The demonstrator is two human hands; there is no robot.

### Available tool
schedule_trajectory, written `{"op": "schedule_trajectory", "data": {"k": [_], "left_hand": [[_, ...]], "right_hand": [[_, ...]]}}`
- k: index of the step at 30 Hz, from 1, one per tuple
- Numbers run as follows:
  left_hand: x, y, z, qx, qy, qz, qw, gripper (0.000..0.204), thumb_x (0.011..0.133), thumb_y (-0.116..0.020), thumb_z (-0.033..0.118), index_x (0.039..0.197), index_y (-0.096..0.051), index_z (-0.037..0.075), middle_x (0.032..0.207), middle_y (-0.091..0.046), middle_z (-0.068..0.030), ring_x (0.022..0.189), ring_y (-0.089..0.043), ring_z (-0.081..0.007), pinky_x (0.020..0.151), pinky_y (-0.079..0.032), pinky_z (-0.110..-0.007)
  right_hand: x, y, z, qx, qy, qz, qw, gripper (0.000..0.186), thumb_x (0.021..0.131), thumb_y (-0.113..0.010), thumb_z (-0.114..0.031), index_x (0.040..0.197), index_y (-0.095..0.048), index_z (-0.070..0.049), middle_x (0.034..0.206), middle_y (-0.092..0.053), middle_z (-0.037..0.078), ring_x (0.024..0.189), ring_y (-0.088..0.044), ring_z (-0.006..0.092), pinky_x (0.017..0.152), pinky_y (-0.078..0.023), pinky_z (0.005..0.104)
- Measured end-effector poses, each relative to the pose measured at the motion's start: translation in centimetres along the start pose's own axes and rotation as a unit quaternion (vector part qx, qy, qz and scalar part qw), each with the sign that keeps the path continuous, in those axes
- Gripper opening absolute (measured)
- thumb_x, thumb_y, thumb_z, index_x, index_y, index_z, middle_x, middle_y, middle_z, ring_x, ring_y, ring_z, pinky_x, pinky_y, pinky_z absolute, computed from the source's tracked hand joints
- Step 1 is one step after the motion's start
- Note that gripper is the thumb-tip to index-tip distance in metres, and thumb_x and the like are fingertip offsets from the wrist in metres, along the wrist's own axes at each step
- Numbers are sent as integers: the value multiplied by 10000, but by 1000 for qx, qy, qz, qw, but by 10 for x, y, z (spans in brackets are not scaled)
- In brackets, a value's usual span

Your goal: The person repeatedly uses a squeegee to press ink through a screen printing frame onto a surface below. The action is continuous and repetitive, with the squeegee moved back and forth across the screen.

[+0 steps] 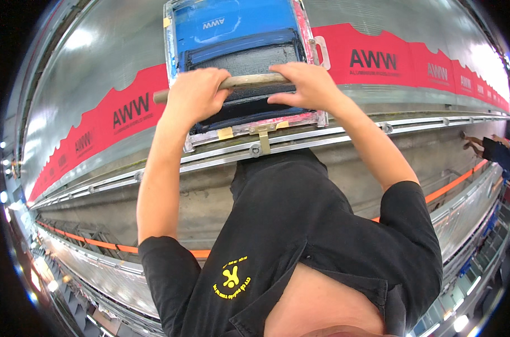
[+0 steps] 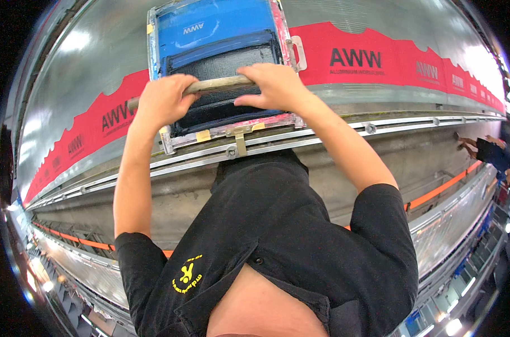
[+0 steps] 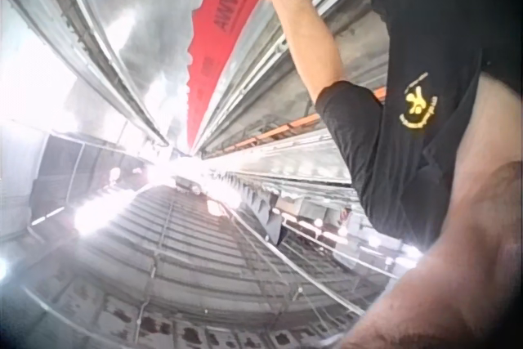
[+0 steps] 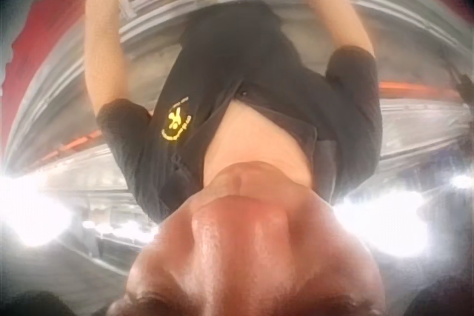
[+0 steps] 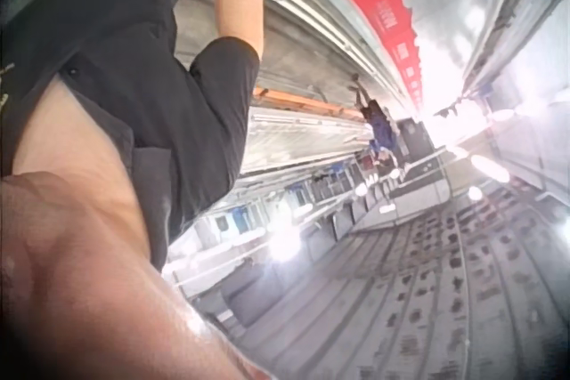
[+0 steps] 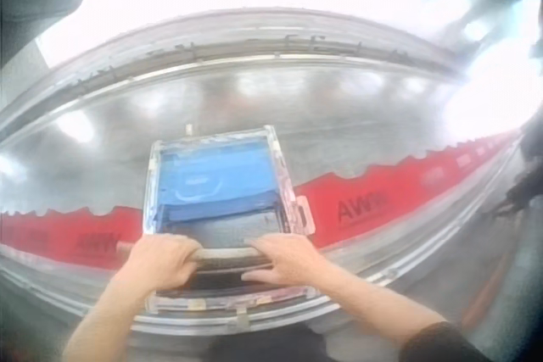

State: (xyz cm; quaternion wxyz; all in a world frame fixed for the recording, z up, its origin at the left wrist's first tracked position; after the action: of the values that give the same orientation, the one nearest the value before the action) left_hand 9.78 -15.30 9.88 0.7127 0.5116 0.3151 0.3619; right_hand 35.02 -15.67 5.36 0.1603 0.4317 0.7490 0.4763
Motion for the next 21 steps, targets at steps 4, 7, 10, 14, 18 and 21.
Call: {"op": "schedule_trajectory", "data": {"k": [4, 7, 10, 14, 18, 21], "left_hand": [[31, 10, -9, 5, -147, 220, 964, 250, 916, -788, 265, 1108, -771, 107, 1146, -779, -112, 1165, -710, -318, 1001, -542, -445], [11, 19, -27, -80, -68, 373, 922, 288, 898, -816, 276, 1116, -776, 92, 1245, -765, -101, 1206, -694, -314, 1114, -481, -474], [-46, -55, -96, -210, 133, 417, 874, 234, 947, -794, 214, 1129, -782, 67, 1195, -770, -135, 1127, -724, -303, 1017, -538, -401], [-158, -188, -164, -231, 399, 330, 824, 237, 1019, -709, 223, 1162, -769, 45, 1097, -756, -132, 981, -731, -269, 888, -563, -394], [-215, -243, -179, -188, 467, 246, 828, 265, 1042, -668, 256, 1194, -756, 57, 1049, -739, -130, 886, -704, -261, 819, -555, -398], [-223, -263, -181, -190, 459, 222, 839, 288, 1060, -638, 290, 1195, -755, 63, 1019, -731, -137, 867, -692, -279, 800, -547, -405]], "right_hand": [[23, -38, 42, -30, -72, 19, 997, 347, 916, -801, -391, 1085, -726, -97, 944, -742, 127, 881, -717, 360, 748, -571, 439], [41, -38, 75, -54, -140, 74, 986, 347, 932, -782, -397, 1040, -727, -72, 924, -733, 173, 857, -714, 393, 748, -567, 470], [72, -31, 105, -30, -192, 139, 971, 387, 944, -767, -414, 1041, -720, -43, 939, -740, 221, 881, -711, 433, 785, -568, 496], [104, -40, 139, -84, -205, 197, 955, 416, 960, -754, -392, 1093, -712, 0, 940, -745, 237, 887, -738, 416, 785, -561, 469], [111, -64, 151, -68, -224, 237, 943, 377, 982, -707, -317, 1077, -652, 44, 984, -701, 326, 972, -692, 501, 812, -539, 533], [106, -77, 151, -73, -224, 254, 938, 371, 986, -700, -318, 1059, -654, 43, 968, -698, 324, 954, -687, 512, 808, -536, 535]]}}
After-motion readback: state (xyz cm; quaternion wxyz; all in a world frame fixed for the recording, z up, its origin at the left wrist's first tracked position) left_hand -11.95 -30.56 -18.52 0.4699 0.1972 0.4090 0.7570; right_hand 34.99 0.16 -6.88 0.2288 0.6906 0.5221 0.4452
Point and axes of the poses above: each hand's wrist, its own x-axis towards the middle knuckle, its own y-axis out of the back of the hand, z = x × y, the point moved 4 cm from there along x, towards the middle knuckle
